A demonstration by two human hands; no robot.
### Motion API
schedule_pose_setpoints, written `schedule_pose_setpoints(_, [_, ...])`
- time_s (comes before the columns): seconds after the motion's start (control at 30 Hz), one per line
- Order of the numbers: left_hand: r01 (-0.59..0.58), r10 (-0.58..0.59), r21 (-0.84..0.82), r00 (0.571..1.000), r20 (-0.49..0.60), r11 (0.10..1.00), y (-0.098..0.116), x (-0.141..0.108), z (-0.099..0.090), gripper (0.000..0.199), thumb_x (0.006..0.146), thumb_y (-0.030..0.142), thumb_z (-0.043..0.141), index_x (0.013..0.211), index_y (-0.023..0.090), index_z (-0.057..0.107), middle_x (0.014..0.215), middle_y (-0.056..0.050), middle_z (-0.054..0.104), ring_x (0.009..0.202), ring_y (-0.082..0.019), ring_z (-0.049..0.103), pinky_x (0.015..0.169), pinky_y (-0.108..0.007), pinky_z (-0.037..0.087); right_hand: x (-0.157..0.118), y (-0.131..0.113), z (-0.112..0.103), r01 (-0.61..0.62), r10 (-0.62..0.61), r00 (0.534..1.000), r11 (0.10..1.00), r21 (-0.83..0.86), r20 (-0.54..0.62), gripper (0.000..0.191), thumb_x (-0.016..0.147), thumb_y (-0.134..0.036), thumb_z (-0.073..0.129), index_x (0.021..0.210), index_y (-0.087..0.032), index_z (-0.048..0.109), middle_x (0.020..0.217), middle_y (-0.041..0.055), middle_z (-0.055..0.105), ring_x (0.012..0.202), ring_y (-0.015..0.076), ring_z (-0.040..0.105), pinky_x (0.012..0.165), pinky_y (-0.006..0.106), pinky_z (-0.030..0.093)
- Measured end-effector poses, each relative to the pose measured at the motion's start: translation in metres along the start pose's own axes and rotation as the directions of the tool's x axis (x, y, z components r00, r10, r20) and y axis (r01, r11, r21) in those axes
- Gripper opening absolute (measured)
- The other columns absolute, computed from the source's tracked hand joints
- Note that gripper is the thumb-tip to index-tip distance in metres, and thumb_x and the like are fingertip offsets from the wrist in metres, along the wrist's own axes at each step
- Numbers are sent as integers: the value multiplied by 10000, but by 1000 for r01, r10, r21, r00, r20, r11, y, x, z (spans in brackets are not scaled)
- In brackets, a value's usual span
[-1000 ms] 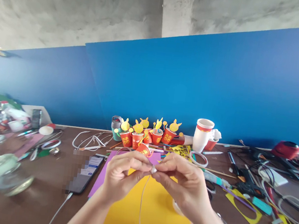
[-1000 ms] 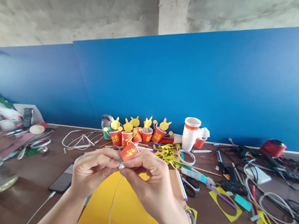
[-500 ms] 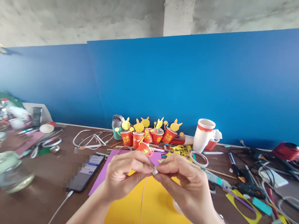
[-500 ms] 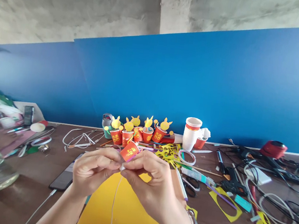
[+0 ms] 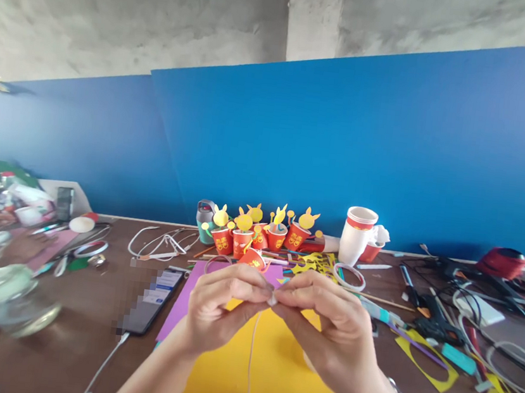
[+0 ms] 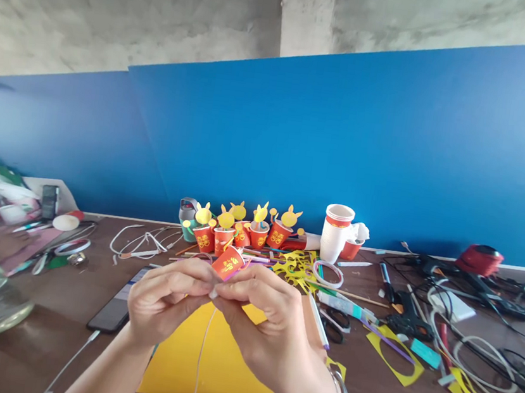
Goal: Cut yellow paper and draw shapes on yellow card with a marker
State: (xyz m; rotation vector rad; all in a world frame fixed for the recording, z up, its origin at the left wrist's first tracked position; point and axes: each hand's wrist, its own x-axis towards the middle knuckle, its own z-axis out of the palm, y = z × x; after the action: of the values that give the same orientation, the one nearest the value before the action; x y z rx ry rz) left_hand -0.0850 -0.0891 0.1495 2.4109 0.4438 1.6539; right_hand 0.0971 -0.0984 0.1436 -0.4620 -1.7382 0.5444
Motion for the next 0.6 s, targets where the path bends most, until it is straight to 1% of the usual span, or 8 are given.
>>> schedule_pose_setpoints(0.07, [-6,6,-1,1000,-6,1000,-1,1,0,257,753,-27,637,930,160,632,854,-53,676,792,-158,659,695,-271,556,0,1,1,9,-9,1000,1000,1,-19,190,805,-69,656,919,-219,677,885,13,648,792,120,627,672,218,526])
schedule_pose_setpoints(0.23, [-25,25,6,999,-24,1000,-2,1,0,250,741,-21,657,913,159,634,837,-47,674,769,-156,661,682,-269,557,2,2,4,-24,26,999,998,60,-35,162,802,-89,668,896,-219,688,858,13,652,775,124,633,675,226,539])
schedule_pose_setpoints(0.4, [5,-5,-5,999,-45,1000,-2,-1,2,257,740,-42,636,898,161,640,833,-41,670,749,-148,660,635,-246,547,3,1,4,-12,14,998,999,40,-59,143,810,-100,659,889,-214,694,847,25,657,761,134,632,660,239,543])
schedule_pose_setpoints(0.5, [28,-27,28,998,-51,999,-1,-2,3,260,747,-30,634,904,176,646,831,-35,679,740,-140,662,625,-227,542,4,1,3,-38,41,997,998,55,-63,120,803,-122,673,870,-218,700,817,26,656,733,137,628,637,243,545])
schedule_pose_setpoints(0.6, [17,-13,63,998,-55,998,-1,-1,3,235,758,-2,641,899,186,651,823,-34,691,735,-143,666,643,-237,548,5,1,3,-91,97,994,991,100,-57,77,796,-152,688,841,-212,705,793,31,658,712,141,628,628,249,550])
